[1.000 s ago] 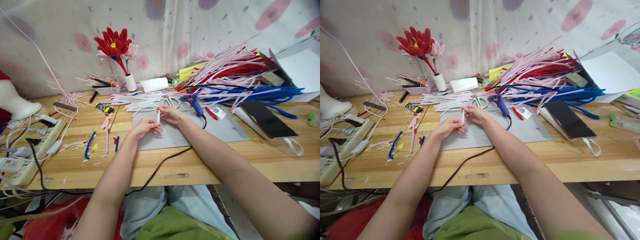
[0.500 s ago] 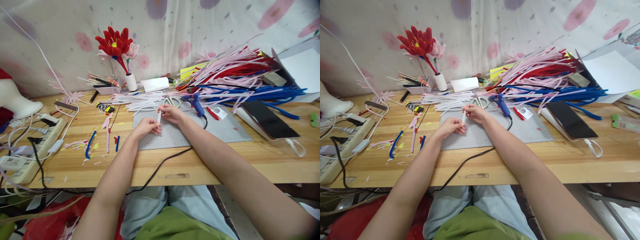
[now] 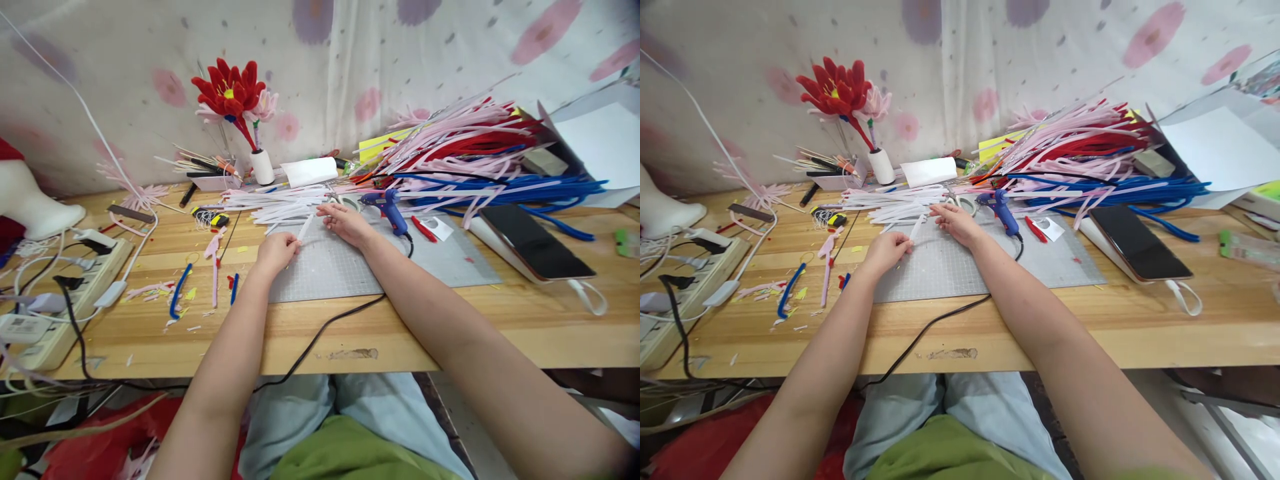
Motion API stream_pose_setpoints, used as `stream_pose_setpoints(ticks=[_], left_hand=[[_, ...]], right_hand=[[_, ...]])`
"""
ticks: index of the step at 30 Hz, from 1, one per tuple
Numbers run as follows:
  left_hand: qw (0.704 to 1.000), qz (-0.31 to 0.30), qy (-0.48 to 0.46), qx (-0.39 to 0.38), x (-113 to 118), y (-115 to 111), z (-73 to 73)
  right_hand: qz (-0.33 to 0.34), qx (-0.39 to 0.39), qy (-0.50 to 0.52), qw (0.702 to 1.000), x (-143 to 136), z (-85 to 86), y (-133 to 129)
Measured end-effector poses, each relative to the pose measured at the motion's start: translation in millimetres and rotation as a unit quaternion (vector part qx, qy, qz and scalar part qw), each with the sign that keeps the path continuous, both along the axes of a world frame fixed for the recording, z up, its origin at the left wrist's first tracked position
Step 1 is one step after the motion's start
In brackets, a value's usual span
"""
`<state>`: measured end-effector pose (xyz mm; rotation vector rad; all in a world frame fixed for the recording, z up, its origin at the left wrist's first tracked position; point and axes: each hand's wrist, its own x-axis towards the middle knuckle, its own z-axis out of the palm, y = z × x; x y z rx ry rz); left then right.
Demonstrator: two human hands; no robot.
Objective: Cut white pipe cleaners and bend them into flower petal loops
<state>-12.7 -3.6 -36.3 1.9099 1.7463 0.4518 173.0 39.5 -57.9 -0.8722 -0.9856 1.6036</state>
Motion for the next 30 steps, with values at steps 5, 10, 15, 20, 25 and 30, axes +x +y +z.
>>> stream_pose_setpoints(ticks=[5, 10, 15, 20, 25, 30], left_hand=[[0.992, 0.002, 0.104, 0.064, -3.2, -0.7, 7.5], [0.988, 0.066, 0.087, 0.108, -11.2, 9.6, 10.4], [0.965, 0.043, 0.183, 0.183, -8.5, 31.9, 3.5], [0.949, -0.010, 0.265, 0.169, -9.7, 48.7, -0.5], [0.937, 0.007, 0.265, 0.228, -14.4, 43.8, 16.1], [0.940, -0.014, 0.242, 0.242, 3.1, 12.2, 15.1]], right_hand=[[-0.047, -0.015, -0.016, 0.999, 1.9, -1.5, 3.1], [-0.146, 0.056, -0.160, 0.975, 3.7, -9.3, 7.0], [-0.156, 0.108, -0.320, 0.928, 7.5, -25.5, 14.2], [-0.148, 0.140, -0.392, 0.897, 8.0, -30.6, 16.1], [-0.149, 0.162, -0.432, 0.874, 6.4, -25.9, 11.6], [-0.169, 0.239, -0.491, 0.820, 1.1, -10.0, -6.3]])
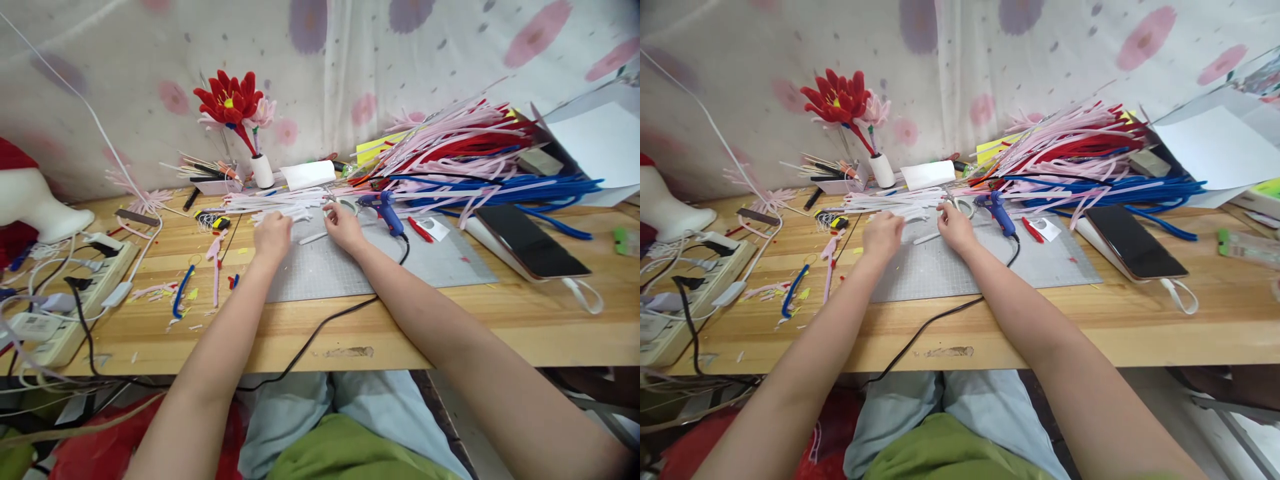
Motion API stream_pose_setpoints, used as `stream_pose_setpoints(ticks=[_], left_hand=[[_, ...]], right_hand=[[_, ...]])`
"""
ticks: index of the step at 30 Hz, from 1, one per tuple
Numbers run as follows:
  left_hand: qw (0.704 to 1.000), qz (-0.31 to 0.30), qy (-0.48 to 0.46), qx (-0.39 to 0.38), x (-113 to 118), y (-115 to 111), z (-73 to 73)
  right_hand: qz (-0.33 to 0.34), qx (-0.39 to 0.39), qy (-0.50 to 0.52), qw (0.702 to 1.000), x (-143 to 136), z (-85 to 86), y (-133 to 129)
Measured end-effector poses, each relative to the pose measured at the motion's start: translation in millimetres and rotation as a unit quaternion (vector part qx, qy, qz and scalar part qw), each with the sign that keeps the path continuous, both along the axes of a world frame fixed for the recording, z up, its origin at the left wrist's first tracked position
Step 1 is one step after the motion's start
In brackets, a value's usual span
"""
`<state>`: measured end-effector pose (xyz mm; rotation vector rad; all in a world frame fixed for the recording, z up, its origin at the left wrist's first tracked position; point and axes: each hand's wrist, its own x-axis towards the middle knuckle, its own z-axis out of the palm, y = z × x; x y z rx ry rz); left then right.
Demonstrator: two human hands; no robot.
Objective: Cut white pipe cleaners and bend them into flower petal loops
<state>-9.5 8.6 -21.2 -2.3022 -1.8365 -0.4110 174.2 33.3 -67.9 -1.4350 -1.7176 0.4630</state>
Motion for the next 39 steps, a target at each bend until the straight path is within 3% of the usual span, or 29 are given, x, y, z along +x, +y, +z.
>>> stream_pose_setpoints(ticks=[4, 8, 13, 16, 18, 21, 24, 28, 32, 39], left_hand=[[0.999, -0.020, -0.021, 0.013, 17.4, -18.6, -15.8], [0.996, -0.047, -0.070, 0.015, 24.3, -25.2, -16.7], [0.979, -0.038, -0.192, -0.057, 8.2, -24.6, -13.9], [0.957, -0.038, -0.276, -0.078, -6.5, -19.0, -20.4], [0.927, -0.041, -0.357, -0.107, -9.9, -16.0, -25.3], [0.840, -0.029, -0.511, -0.180, -2.1, -17.0, -27.5], [0.744, -0.013, -0.615, -0.259, 12.3, -24.3, -23.1], [0.665, -0.014, -0.664, -0.341, 20.8, -31.6, -19.3], [0.621, -0.020, -0.686, -0.380, 16.4, -29.9, -23.6], [0.613, -0.025, -0.686, -0.390, 15.6, -27.8, -27.0]], right_hand=[[0.077, 0.110, -0.169, 0.976, -9.7, 16.4, -19.1], [0.101, 0.097, -0.234, 0.962, -15.6, 20.1, -23.0], [0.004, 0.029, -0.073, 0.997, -4.1, 12.9, -7.3], [0.020, -0.036, 0.092, 0.995, 2.4, 13.0, -0.6], [0.094, -0.087, 0.215, 0.968, 3.6, 16.3, -0.6], [0.200, -0.158, 0.344, 0.904, 2.3, 22.3, -5.0], [0.247, -0.210, 0.386, 0.864, 0.1, 25.0, -9.4], [0.277, -0.240, 0.380, 0.849, -3.4, 21.5, -10.8], [0.287, -0.234, 0.365, 0.854, -7.0, 15.6, -10.5], [0.269, -0.215, 0.364, 0.865, -12.5, 11.5, -10.9]])
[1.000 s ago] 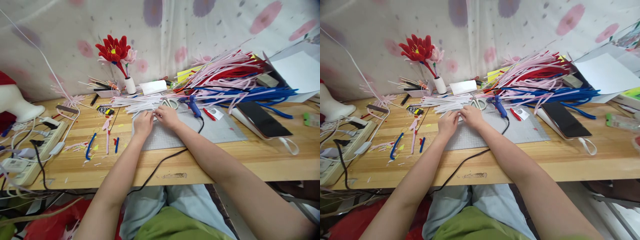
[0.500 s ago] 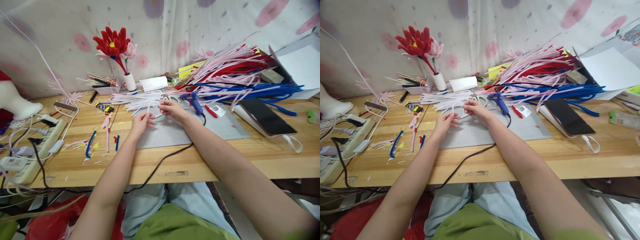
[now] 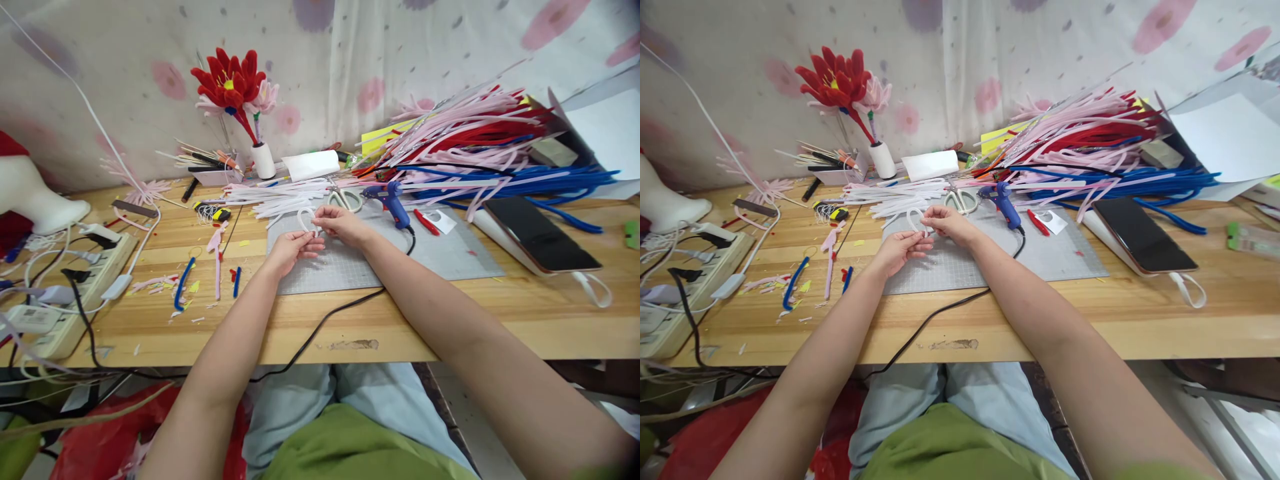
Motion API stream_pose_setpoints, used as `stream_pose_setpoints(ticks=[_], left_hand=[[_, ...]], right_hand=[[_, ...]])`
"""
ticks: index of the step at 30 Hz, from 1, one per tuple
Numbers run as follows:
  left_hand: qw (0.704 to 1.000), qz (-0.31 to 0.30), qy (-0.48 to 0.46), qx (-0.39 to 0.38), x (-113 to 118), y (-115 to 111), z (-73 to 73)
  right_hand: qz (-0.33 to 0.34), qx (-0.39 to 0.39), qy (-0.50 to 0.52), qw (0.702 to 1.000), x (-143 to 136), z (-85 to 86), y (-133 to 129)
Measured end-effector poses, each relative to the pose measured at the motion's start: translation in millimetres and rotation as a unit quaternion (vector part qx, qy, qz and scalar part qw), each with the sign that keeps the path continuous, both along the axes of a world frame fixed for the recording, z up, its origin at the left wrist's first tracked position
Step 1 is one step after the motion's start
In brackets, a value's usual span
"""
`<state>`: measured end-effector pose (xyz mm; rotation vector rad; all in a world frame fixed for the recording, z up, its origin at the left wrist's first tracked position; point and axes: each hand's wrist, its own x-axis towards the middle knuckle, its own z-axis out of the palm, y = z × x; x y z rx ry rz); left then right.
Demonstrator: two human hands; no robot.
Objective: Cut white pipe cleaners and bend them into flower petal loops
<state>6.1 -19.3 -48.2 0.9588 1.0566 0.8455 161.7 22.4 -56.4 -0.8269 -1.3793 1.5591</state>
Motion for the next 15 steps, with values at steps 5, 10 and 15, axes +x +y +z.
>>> stream_pose_setpoints(ticks=[5, 10, 15], left_hand=[[1.000, 0.007, 0.015, 0.000, 3.4, -1.8, 1.1], [0.999, 0.008, 0.033, 0.001, 7.4, -4.2, 4.9], [0.998, 0.011, 0.065, 0.012, 9.8, -5.1, 7.0]], right_hand=[[-0.005, -0.016, -0.001, 1.000, -7.1, 0.1, -3.3], [-0.006, -0.011, 0.011, 1.000, -10.1, 0.1, -5.1], [0.018, -0.020, 0.021, 0.999, -8.6, -4.0, -3.8]])
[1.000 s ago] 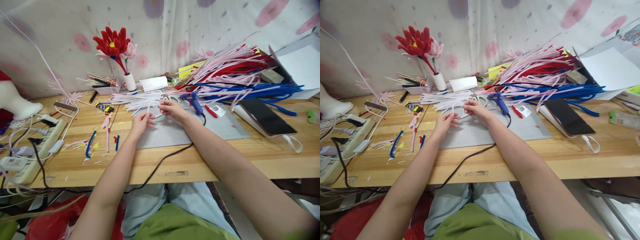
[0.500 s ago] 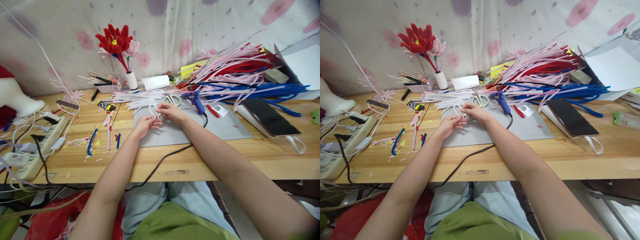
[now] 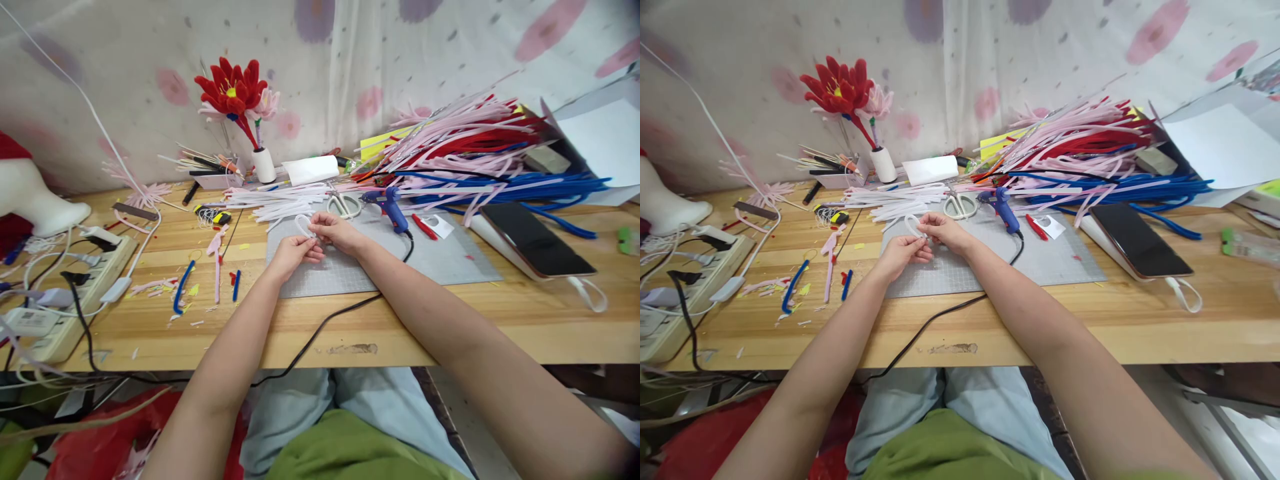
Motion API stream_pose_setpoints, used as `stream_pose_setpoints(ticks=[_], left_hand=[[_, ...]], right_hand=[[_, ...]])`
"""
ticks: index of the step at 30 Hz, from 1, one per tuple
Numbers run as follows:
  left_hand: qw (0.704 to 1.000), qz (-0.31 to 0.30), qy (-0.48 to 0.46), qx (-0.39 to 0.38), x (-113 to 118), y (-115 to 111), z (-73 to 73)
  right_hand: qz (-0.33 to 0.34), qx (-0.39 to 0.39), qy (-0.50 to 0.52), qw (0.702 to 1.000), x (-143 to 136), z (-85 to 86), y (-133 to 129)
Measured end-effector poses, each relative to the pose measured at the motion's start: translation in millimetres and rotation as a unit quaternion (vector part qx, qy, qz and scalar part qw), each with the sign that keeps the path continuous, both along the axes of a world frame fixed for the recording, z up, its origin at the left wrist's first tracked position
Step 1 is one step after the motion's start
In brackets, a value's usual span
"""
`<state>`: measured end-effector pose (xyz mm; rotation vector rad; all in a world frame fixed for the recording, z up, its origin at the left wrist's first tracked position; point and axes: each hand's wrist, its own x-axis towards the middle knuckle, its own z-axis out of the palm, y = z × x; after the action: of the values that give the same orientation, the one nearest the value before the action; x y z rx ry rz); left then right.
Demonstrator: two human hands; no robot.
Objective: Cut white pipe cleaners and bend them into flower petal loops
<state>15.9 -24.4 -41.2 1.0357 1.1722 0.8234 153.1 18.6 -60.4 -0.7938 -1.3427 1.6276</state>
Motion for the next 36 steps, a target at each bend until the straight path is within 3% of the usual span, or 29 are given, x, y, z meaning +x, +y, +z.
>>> stream_pose_setpoints(ticks=[7, 12, 23, 36], left_hand=[[0.997, -0.080, -0.018, 0.008, -5.3, -2.5, 0.6], [0.989, -0.146, -0.030, -0.013, -7.3, -3.6, 0.2], [0.992, -0.121, -0.025, -0.006, -5.6, -4.2, -0.7], [0.993, -0.117, 0.004, 0.001, -2.3, -4.2, -1.7]], right_hand=[[0.043, -0.089, 0.131, 0.986, 6.4, 6.0, -1.3], [0.038, -0.130, 0.121, 0.983, 7.3, 7.5, 0.0], [0.028, -0.154, 0.143, 0.977, 7.9, -3.0, 9.2], [-0.047, -0.146, 0.139, 0.978, 7.8, 3.6, 10.5]])
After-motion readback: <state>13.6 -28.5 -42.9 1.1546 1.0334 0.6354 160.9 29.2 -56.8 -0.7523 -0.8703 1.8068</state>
